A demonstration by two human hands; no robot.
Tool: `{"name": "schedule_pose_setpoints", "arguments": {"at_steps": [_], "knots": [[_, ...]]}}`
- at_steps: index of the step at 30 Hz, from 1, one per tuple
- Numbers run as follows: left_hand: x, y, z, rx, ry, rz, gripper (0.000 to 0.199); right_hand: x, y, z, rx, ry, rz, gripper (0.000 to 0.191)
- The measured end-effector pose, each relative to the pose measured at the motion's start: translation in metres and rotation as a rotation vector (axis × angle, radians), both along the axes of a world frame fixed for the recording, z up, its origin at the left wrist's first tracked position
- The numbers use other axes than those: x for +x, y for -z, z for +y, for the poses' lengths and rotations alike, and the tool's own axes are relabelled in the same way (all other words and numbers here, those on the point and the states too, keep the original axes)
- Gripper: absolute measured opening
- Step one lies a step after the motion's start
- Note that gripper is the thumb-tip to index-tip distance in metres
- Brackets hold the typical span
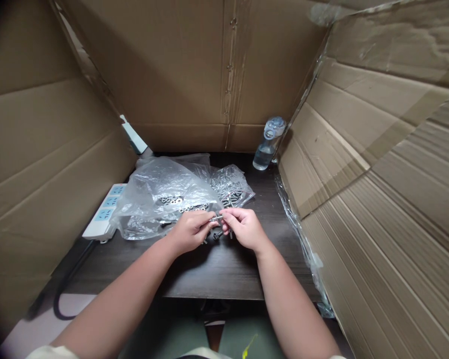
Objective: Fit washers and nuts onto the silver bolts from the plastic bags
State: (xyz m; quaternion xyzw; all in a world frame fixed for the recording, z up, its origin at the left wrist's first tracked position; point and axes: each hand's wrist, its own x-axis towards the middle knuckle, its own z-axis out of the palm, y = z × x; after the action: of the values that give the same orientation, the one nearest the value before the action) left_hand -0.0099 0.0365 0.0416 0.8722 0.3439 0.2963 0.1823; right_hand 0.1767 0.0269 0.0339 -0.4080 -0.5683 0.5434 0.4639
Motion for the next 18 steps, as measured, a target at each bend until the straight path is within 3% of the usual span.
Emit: {"name": "schedule_pose_setpoints", "arguments": {"at_steps": [7, 18], "knots": [[0.0026, 0.0041, -0.0036, 0.061, -0.022, 0.036, 0.024, -0.0054, -0.0009, -0.0006, -0.086, 0.010, 0.082, 0.034], [0.0068, 0.0023, -0.0078, 0.007, 0.000, -0.099, 0.024, -0.0094, 0.0048, -0.0005, -0.105, 0.086, -0.119, 0.055]]}}
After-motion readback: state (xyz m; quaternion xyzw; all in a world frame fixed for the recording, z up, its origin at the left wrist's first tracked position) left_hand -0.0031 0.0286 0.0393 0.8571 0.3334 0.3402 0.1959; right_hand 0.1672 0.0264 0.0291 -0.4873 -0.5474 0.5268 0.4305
